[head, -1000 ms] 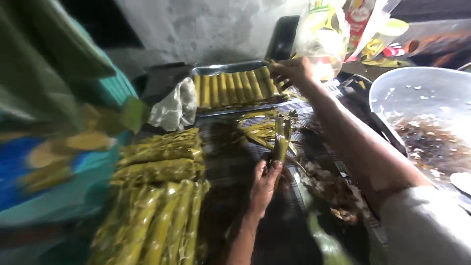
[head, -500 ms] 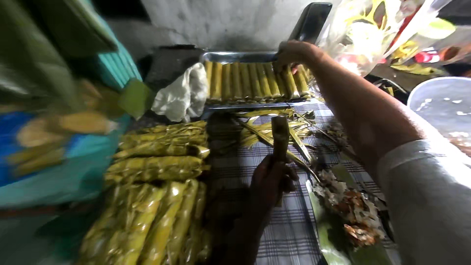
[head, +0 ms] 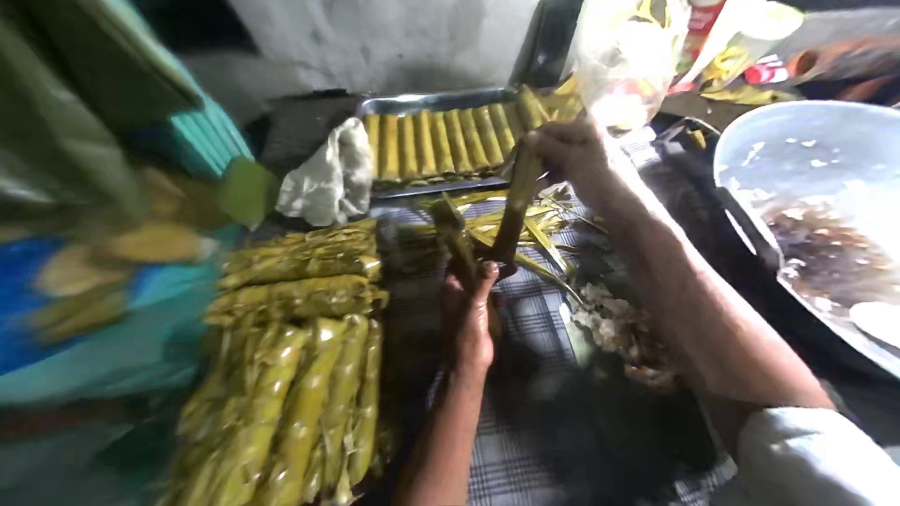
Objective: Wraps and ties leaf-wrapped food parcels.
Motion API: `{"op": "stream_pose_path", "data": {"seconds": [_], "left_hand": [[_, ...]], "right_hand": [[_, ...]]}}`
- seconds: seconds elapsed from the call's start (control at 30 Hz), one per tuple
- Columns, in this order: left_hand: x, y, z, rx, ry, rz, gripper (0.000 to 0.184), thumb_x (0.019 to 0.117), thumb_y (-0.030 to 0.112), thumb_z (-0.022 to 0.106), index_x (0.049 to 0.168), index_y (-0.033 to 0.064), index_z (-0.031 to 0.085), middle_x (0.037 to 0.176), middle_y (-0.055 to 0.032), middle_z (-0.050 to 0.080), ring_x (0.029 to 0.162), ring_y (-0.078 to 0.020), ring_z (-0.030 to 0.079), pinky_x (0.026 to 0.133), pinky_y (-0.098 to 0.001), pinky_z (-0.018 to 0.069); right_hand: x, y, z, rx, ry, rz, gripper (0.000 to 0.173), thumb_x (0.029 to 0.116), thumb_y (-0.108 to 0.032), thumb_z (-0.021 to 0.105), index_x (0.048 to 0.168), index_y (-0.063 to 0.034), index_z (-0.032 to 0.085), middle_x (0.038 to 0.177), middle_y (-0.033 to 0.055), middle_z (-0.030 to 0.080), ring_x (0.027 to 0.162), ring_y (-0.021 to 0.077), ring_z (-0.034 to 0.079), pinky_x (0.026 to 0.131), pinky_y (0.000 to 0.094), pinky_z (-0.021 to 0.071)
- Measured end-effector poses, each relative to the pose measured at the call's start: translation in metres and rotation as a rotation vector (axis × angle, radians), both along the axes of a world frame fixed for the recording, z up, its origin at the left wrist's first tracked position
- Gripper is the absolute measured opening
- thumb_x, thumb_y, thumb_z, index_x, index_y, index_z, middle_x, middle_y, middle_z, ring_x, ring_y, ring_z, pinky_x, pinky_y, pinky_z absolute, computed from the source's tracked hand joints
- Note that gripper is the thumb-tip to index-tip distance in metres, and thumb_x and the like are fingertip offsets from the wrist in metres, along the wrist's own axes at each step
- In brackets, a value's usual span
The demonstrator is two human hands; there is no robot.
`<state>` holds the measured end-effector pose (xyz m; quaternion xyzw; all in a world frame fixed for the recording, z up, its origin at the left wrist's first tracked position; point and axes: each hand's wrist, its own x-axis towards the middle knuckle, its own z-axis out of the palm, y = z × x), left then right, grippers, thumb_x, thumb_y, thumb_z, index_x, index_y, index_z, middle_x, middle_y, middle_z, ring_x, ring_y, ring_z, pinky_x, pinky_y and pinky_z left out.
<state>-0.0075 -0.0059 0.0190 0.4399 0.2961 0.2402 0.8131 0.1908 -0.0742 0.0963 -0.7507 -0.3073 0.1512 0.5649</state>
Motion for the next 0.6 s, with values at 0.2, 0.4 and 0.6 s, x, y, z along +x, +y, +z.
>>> {"op": "stream_pose_path", "data": {"seconds": [0.2, 0.4, 0.6], "left_hand": [[-0.004, -0.004, 0.001, 0.082, -0.202, 0.023, 0.02, 0.0927, -0.009, 0.058, 0.106, 0.0006, 0.069, 0.08, -0.0074, 0.074, 0.058, -0.0087, 0.067, 0.048, -0.0188, 0.0537], [-0.003, -0.003, -0.003, 0.203, -0.227, -0.029, 0.023, 0.0896, -0.012, 0.059, 0.108, -0.0019, 0.069, 0.083, -0.0083, 0.075, 0.065, -0.0103, 0.07, 0.054, -0.0202, 0.0564], [-0.005, 0.0, -0.005, 0.28, -0.24, -0.096, 0.02, 0.0884, -0.013, 0.06, 0.103, -0.0026, 0.07, 0.08, -0.0073, 0.076, 0.063, -0.0087, 0.07, 0.054, -0.0189, 0.0558]], "right_hand": [[-0.075, -0.033, -0.041, 0.436, 0.368, 0.087, 0.037, 0.1012, -0.014, 0.056, 0.138, -0.0115, 0.05, 0.108, 0.0002, 0.069, 0.089, 0.0102, 0.069, 0.081, 0.03, 0.0606], [-0.099, -0.039, -0.055, 0.428, 0.425, 0.102, 0.019, 0.0981, -0.003, 0.06, 0.116, -0.0038, 0.067, 0.106, 0.0088, 0.074, 0.092, 0.0143, 0.071, 0.081, 0.0303, 0.0602], [-0.071, -0.045, -0.027, 0.694, 0.48, 0.052, 0.02, 0.1023, -0.003, 0.049, 0.113, -0.0003, 0.066, 0.107, 0.0143, 0.074, 0.095, 0.0187, 0.074, 0.085, 0.0304, 0.0608]]}}
